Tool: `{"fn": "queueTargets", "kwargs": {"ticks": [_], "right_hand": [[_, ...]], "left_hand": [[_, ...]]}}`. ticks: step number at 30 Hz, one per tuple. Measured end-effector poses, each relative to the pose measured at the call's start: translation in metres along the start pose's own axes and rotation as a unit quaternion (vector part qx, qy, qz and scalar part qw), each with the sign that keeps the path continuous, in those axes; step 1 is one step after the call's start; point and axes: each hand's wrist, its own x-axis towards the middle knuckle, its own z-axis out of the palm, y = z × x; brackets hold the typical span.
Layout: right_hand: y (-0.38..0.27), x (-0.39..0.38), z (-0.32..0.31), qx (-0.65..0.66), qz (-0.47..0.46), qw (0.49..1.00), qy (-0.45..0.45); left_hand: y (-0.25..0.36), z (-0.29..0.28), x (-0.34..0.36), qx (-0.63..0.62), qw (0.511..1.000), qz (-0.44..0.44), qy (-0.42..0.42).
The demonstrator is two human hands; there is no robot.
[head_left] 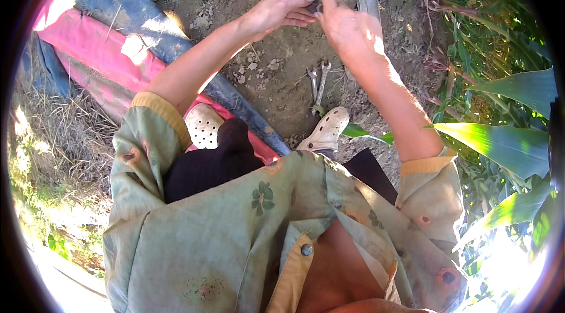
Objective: The person works on a curved metal pipe section outdoors, using a wrench to tighten bolts on a flange connection. They manipulate the pipe and a flange piece, aligning them and securing the joint with tools.
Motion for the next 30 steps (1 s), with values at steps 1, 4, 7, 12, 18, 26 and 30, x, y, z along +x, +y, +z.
{"fn": "queueTargets", "kwargs": {"ticks": [1, 4, 7, 12, 18, 26, 30], "right_hand": [[0.0, -0.001, 0.008, -0.011, -0.018, 1.0, 0.009], [0.003, 0.004, 0.012, -0.003, 0.004, 1.0, -0.008], [-0.004, 0.004, -0.005, 0.007, 0.025, 0.998, -0.06], [0.002, 0.006, 0.007, 0.007, 0.02, 1.0, -0.012], [0.003, 0.004, 0.01, 0.013, -0.008, 0.999, -0.038], [0.001, 0.008, 0.009, 0.019, 0.018, 0.999, -0.032], [0.0, 0.004, -0.002, 0.008, 0.006, 1.0, -0.025]], "left_hand": [[0.0, -0.001, 0.0, 0.001, 1.0, 0.0, -0.001], [0.003, 0.001, 0.002, 0.003, 1.0, -0.001, -0.009], [0.0, -0.004, 0.001, 0.006, 1.0, -0.005, 0.001], [0.0, -0.002, 0.001, 0.004, 1.0, -0.005, -0.017], [0.0, -0.004, 0.001, 0.0, 1.0, -0.003, -0.01], [0.001, -0.001, 0.0, 0.009, 1.0, 0.005, -0.02], [0.0, -0.002, 0.001, 0.006, 1.0, 0.004, -0.011]]}}
